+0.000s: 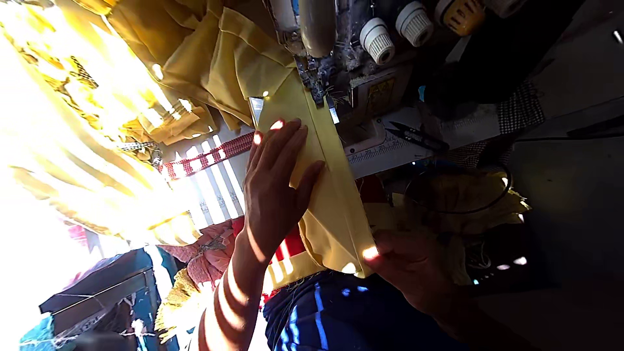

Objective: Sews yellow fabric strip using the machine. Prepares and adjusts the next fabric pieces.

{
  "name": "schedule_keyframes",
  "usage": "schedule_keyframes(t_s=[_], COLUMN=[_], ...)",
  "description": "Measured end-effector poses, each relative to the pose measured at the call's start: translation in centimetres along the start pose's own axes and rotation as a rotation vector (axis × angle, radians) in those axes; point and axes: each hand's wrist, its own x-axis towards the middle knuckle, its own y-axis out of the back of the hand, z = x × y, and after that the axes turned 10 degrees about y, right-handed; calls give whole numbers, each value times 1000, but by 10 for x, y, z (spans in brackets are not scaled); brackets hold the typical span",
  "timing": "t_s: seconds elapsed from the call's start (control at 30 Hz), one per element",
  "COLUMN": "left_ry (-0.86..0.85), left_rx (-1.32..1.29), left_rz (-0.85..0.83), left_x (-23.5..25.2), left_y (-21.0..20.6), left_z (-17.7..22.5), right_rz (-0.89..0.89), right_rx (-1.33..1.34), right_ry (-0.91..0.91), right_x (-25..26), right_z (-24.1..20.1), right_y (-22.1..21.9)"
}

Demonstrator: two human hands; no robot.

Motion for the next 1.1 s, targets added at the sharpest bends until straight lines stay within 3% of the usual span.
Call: schedule_keyframes(t_s=[0.17,0.53,0.97,1.1], left_ry=[10,34,16,151], left_rx=[21,-7,5,7], left_rz=[8,-60,6,148], left_x=[-1,67,150,126], left_y=[0,14,16,25], left_z=[-2,-28,-62,-66], right_rz=[31,39,129,119], right_rx=[-65,-40,-161,-84], right_ry=[-143,-65,-61,-85], right_x=[-6,65,145,135], right_z=[25,27,32,39], right_y=[3,7,2,0])
